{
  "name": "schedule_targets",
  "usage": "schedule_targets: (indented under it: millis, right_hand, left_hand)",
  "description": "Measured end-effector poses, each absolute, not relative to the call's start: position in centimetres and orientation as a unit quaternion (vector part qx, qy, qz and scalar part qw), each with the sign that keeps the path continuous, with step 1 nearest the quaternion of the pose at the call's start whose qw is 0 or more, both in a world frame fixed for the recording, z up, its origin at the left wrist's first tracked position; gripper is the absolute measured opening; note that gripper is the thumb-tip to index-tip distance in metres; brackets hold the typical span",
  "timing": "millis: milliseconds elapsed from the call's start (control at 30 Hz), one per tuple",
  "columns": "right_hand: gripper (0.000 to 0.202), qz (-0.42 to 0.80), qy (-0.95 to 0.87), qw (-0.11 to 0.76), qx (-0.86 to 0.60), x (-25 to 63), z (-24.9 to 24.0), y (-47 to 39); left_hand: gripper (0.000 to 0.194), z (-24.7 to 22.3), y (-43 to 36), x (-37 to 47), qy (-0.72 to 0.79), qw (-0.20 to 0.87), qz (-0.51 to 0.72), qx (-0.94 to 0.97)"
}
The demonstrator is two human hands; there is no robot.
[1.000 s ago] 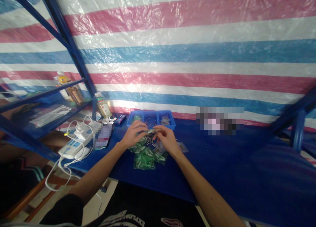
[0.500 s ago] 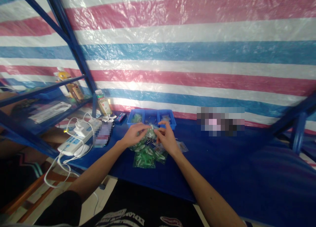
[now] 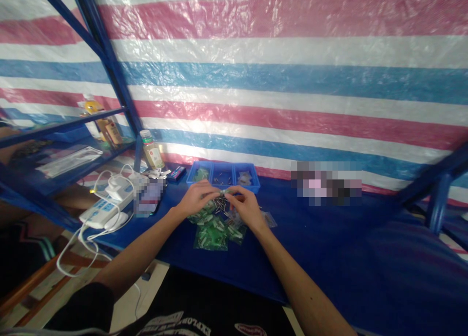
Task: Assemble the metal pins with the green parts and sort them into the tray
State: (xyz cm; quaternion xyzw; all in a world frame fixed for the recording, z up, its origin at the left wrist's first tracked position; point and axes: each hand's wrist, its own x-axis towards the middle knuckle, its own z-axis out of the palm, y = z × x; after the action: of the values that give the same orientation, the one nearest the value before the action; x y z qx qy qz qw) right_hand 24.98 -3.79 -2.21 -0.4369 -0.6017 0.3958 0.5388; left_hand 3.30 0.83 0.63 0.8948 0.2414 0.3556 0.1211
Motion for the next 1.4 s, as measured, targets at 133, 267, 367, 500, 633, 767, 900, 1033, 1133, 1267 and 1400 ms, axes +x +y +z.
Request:
schedule_targets:
  millis: [133,267,367,500,633,767,900,1033,1133,1267,1400]
  right_hand:
    - [0.046,0.32,-0.653,0.524,-0.444,25.2,-1.9,-4.1]
    - [0.038,0.384,-0.627,0.516,-0.439,24.8,-2.1,-4.1]
    - [0.05,0.419,-0.584,0.548,-0.427,24.4,-2.3,-4.1]
    - [0.05,0.42,-0.569,0.573,-0.414,24.3,-2.2,-4.2]
    - [0.038,0.399,-0.583,0.561,-0.431,24.6,-2.0,-4.2]
    - [0.034,0.39,-0.588,0.565,-0.428,24.8,-2.1,-4.0]
    - [0.031,0.383,-0.598,0.567,-0.418,24.6,-2.2,-4.0]
    - [0.032,0.38,-0.604,0.555,-0.428,24.6,-2.2,-3.9]
    - [0.036,0.36,-0.603,0.557,-0.444,24.7,-2.5,-3.7]
    - [0.042,0.364,-0.584,0.56,-0.46,24.9,-3.0,-3.5]
    - [0.048,0.382,-0.57,0.554,-0.471,24.9,-3.3,-3.4]
  left_hand:
    - [0.032,0.6,0.6,3.5,0.269,0.125,0.368,0.881]
    - [0.029,0.1,0.5,3.7,0.302,0.19,0.392,0.848]
    - [0.027,0.0,0.5,3.7,0.297,0.192,0.394,0.849]
    - [0.026,0.3,0.5,3.6,0.273,0.151,0.374,0.873]
    - [0.034,0.1,0.8,3.6,0.264,0.132,0.364,0.883]
    - [0.036,-0.3,1.2,3.6,0.27,0.138,0.358,0.883]
    - [0.023,-0.1,1.3,3.5,0.266,0.121,0.381,0.877]
    - [0.022,0.2,1.2,3.5,0.254,0.106,0.405,0.872]
    - [0.024,0.1,1.3,3.5,0.256,0.127,0.397,0.872]
    - [0.025,-0.1,1.1,3.6,0.287,0.147,0.375,0.869]
    - [0.025,0.0,0.8,3.6,0.319,0.178,0.371,0.854]
